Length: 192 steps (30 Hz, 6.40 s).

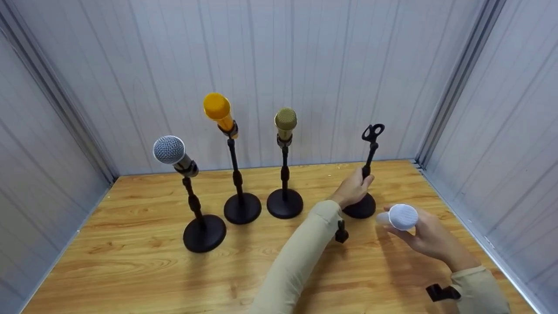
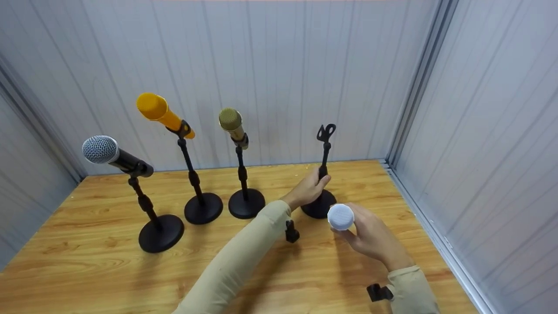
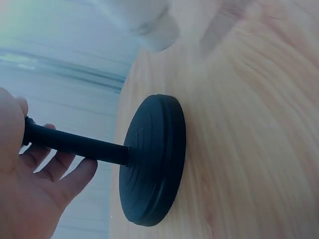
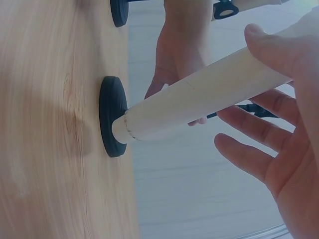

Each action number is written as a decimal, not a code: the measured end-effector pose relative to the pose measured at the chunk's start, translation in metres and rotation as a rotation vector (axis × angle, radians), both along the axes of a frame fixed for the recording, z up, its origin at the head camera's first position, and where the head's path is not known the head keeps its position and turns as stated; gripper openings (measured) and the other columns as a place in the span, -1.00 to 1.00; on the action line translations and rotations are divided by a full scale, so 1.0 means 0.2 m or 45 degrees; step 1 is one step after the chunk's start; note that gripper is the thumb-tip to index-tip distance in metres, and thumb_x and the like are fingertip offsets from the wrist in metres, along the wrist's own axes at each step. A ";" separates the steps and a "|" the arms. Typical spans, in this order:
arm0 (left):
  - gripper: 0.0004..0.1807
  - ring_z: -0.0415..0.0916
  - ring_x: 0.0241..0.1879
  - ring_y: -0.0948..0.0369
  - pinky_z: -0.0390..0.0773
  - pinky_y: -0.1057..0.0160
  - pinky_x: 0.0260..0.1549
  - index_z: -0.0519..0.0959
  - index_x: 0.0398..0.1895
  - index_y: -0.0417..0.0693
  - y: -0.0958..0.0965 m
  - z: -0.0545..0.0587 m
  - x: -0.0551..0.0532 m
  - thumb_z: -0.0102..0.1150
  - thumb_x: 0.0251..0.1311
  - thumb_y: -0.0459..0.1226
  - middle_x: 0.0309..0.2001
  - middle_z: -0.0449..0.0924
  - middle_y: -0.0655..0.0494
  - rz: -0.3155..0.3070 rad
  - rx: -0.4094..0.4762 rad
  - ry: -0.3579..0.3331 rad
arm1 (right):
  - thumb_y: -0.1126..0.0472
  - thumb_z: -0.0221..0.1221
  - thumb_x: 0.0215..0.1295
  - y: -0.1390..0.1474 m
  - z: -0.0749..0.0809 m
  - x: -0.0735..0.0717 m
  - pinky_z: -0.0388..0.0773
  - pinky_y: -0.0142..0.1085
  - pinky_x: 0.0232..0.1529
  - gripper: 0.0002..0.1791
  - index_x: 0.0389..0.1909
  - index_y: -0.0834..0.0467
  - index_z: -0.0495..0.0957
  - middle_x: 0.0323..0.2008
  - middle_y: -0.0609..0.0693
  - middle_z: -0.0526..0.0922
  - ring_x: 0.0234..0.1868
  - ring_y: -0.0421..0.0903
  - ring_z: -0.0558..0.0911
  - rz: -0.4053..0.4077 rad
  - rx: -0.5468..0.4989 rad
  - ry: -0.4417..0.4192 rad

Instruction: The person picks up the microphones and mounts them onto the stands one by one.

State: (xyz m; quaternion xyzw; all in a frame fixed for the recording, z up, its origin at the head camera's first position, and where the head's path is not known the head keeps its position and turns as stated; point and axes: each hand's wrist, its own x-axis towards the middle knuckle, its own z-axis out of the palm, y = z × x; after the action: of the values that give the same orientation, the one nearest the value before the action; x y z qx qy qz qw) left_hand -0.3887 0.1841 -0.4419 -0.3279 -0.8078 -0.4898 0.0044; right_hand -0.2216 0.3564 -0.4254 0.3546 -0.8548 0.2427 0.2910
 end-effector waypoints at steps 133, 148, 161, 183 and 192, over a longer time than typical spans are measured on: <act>-0.71 0.62 -0.03 0.30 0.60 0.21 -0.03 0.33 0.18 0.05 -1.16 -0.09 0.54 -0.09 0.59 -0.03 -0.01 0.67 -0.06 -0.088 -0.051 -0.058 | 0.25 0.50 0.05 -1.09 0.47 -0.55 0.60 -0.12 -0.12 -0.38 0.08 0.40 0.46 -0.13 0.17 0.61 -0.16 -0.04 0.62 0.442 -0.381 -0.048; -0.73 0.64 -0.03 0.29 0.61 0.24 -0.03 0.33 0.17 0.07 -1.16 -0.09 0.54 -0.08 0.59 -0.05 -0.02 0.69 0.09 -0.070 -0.047 -0.023 | 0.32 0.52 0.00 -1.09 0.47 -0.56 0.64 -0.10 -0.22 -0.55 -0.09 0.36 0.59 -0.24 0.10 0.64 -0.27 -0.05 0.65 0.410 -0.346 -0.014; -0.70 0.64 -0.02 0.26 0.61 0.22 -0.01 0.31 0.24 0.01 -1.15 -0.10 0.54 -0.07 0.59 -0.12 0.00 0.68 -0.09 -0.083 -0.045 -0.049 | 0.41 0.44 0.13 -1.11 0.48 -0.56 0.62 -0.24 -0.04 -0.68 -0.09 0.29 0.62 -0.23 0.09 0.74 -0.17 0.01 0.71 0.648 -0.423 -0.264; -0.57 0.62 0.02 0.25 0.59 0.17 0.05 0.25 0.39 0.10 -1.16 -0.08 0.53 -0.08 0.58 -0.02 0.02 0.66 -0.05 -0.040 -0.037 -0.108 | 0.54 0.39 0.12 -1.13 0.47 -0.52 0.66 -0.17 -0.04 -0.63 -0.05 0.30 0.59 -0.16 0.03 0.72 -0.10 -0.02 0.70 0.766 -0.479 -0.288; -0.60 0.61 0.03 0.26 0.59 0.17 0.04 0.27 0.38 0.14 -1.16 -0.09 0.53 -0.08 0.59 -0.03 0.02 0.65 0.07 -0.052 -0.013 -0.121 | 0.44 0.42 0.16 -1.11 0.48 -0.54 0.59 -0.18 0.08 -0.63 -0.01 0.25 0.60 -0.13 0.08 0.70 -0.03 0.06 0.67 0.733 -0.468 -0.308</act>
State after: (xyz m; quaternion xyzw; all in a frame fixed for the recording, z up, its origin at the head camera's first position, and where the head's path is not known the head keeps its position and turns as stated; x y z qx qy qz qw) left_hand -0.2833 -0.0473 -0.4596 -0.3207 -0.8027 -0.5007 -0.0458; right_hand -0.3290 0.1352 -0.3301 0.4912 -0.6902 0.5046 0.1664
